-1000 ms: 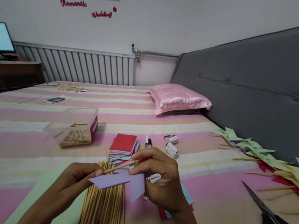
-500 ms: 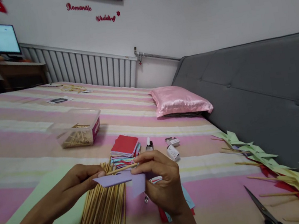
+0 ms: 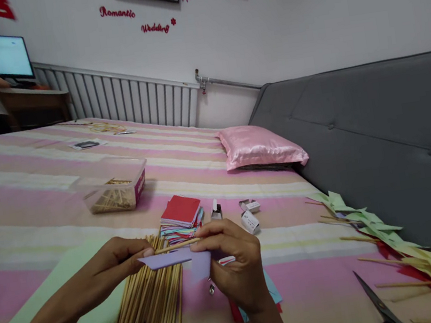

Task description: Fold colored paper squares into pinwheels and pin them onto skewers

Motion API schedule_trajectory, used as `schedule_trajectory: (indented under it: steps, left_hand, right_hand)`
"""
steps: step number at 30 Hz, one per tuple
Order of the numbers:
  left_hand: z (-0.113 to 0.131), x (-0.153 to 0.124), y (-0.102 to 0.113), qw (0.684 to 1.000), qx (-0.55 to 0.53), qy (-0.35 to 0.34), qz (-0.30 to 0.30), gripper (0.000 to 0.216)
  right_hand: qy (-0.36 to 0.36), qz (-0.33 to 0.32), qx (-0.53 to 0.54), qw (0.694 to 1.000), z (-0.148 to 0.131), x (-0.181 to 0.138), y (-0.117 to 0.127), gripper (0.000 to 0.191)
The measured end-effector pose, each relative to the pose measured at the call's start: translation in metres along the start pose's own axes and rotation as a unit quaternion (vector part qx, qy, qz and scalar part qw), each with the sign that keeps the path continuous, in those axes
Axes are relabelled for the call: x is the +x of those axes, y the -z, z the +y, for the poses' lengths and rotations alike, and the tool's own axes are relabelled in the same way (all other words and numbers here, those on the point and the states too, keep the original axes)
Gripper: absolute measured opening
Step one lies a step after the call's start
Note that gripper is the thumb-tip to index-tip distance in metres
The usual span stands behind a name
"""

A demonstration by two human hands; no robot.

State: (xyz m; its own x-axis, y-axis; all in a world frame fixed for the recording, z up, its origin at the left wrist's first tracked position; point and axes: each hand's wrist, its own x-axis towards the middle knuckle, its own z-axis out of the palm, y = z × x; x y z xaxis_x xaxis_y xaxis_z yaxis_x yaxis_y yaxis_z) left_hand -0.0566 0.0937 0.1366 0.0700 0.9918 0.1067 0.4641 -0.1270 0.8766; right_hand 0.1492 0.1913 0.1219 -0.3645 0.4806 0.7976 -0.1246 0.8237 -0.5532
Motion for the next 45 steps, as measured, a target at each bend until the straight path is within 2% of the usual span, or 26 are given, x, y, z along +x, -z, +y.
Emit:
schedule_trajectory:
  steps: [18, 28, 45]
  left_hand:
    - [-0.0027, -0.0003, 0.0030, 0.997, 0.035, -0.042, 0.060, 0.030]
    - [-0.0021, -0.0005, 0.0033, 0.996, 0.012, -0.062, 0.058, 0.027]
    - [0.0010, -0.0024, 0.0034, 0.994, 0.028, -0.060, 0.085, 0.026]
  right_hand:
    - [-0.011, -0.003, 0.014, 1.000, -0.0045, 0.0030, -0.0022, 0.018]
    - [0.010, 0.011, 0.030, 0.999, -0.0055, 0.0045, -0.0059, 0.019]
    - [-0.004, 0.007, 0.050, 0.999, -0.0046, 0.0018, -0.0068, 0.018]
